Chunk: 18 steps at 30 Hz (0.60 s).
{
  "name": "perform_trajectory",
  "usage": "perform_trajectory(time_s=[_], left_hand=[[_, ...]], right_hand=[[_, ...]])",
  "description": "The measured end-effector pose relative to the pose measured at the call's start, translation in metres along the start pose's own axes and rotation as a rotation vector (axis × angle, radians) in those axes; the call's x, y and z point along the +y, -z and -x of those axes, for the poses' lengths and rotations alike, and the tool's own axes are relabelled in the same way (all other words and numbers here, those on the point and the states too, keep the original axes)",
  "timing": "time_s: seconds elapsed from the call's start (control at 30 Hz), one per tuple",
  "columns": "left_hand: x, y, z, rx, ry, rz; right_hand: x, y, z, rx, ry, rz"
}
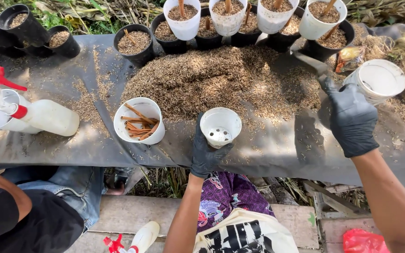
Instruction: Filling small plastic cups with soil mixture using a hand trowel and gloved hands, then arranging them on a work surface.
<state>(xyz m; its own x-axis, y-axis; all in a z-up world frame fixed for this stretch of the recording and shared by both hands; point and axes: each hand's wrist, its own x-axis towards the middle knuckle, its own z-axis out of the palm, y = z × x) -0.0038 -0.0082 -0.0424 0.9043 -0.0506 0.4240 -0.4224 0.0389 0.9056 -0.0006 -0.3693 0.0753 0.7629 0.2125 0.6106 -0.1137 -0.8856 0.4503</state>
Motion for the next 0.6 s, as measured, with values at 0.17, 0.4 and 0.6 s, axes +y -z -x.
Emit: perform_trajectory(time_s=[0.17, 0.4, 0.6], left_hand=[[0.005, -0.001, -0.003, 0.009, -0.017, 0.053], [-0.001, -0.001, -0.003, 0.011, -0.036, 0.083], [0.003, 0.000, -0.002, 0.021, -0.022, 0.051]], right_hand=[[0.010, -0.014, 0.021, -0.191, -0.025, 0.146], [-0.006, 0.028, 0.035, -0.101, -0.128, -0.185], [-0.013, 0.021, 0.070, -0.380, -0.279, -0.459]])
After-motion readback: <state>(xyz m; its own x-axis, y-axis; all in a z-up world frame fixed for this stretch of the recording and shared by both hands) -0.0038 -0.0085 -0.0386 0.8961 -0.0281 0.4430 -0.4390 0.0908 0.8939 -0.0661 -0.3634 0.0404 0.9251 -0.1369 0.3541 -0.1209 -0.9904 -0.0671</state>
